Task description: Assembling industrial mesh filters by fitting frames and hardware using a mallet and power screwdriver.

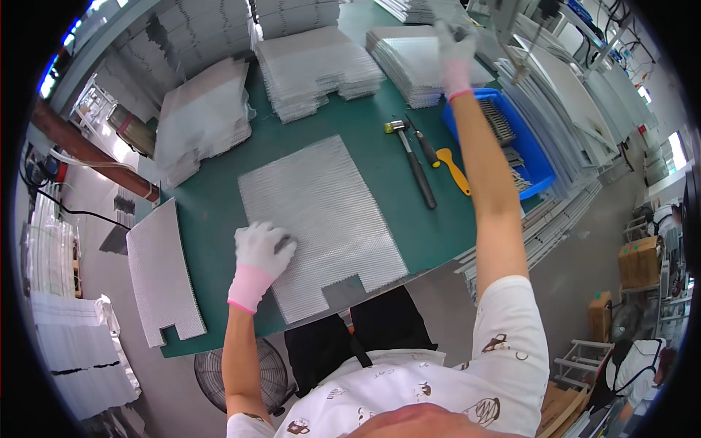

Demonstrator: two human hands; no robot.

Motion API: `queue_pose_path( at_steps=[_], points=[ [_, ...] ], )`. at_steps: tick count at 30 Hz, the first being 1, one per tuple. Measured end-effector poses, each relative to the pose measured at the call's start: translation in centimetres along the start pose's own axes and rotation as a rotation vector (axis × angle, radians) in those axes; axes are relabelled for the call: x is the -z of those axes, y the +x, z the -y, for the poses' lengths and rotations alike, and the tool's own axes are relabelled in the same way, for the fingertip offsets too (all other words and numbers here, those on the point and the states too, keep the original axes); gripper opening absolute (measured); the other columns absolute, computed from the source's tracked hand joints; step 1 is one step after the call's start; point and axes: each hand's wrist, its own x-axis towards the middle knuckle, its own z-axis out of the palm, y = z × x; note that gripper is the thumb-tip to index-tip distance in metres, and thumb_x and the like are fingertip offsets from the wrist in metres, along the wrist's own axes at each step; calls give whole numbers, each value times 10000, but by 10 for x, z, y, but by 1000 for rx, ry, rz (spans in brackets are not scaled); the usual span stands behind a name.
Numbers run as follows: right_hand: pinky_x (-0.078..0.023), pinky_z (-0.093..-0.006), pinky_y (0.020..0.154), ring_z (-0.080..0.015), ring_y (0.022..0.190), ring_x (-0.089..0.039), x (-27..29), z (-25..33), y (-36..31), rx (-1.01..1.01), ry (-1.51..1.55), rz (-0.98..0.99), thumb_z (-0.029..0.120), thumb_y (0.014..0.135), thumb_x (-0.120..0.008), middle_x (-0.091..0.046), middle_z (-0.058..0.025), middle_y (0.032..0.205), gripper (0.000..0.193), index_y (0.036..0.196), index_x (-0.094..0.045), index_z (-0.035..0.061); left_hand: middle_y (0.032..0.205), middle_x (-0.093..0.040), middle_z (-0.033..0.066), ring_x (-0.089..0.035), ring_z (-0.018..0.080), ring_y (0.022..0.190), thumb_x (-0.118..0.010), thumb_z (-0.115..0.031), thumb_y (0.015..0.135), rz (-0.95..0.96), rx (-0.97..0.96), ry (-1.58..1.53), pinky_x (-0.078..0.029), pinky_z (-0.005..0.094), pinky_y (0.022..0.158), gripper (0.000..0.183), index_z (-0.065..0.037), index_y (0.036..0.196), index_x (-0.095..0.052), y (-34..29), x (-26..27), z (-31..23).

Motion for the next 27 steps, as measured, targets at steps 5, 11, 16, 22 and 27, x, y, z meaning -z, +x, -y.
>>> queue_pose_path(
  at_steps=[5, 11, 16, 22, 27],
  points=[
    [-375, -360, 959, -247, 1075, -478, 2, 136, -170, -38, 91, 79, 223, 776, -690, -488, -175, 1121, 608, 1219, -415, -91, 790, -631, 89, -602, 216, 714, -660, -68, 701, -584, -79, -238, -442, 312, 650, 142, -36, 839, -653, -27, 24, -28],
    [-340, -439, 1003, -349, 1164, -406, 66, 223, -347, 113, 70, 351, 373, 520, -846, -410, -200, 1220, 935, 1254, -412, -11, 1123, -599, 140, -606, 155, 867, -540, -68, 856, -574, 325, -1210, -492, 260, 769, 463, 61, 1292, -456, -1, 45, -103],
    [-345, -455, 981, -342, 1149, -412, 125, 245, -316, 176, -209, 473, 377, 691, -751, -436, -153, 1172, 592, 1136, -541, 48, 983, -615, 76, -551, 90, 818, -551, -122, 904, -619, 434, -1179, -487, 223, 749, 370, 54, 1229, -521, -41, 37, -77],
    [-477, -234, 763, -110, 839, -585, 144, 175, -243, -586, 193, 841, 192, 816, -686, -628, -95, 968, 547, 1232, -468, -89, 1022, -602, 84, -562, 118, 892, -589, -217, 896, -281, 414, -1229, -460, 243, 800, 462, 81, 1235, -489, -62, 35, -56],
    [-462, -199, 697, -63, 772, -565, 142, 161, -266, -630, 136, 852, 148, 797, -699, -619, -46, 850, 532, 1221, -488, -94, 991, -614, 85, -579, 118, 883, -689, -192, 815, -185, 616, -932, -466, 227, 767, 582, 110, 1254, -455, -59, 6, -29]
  ],
)
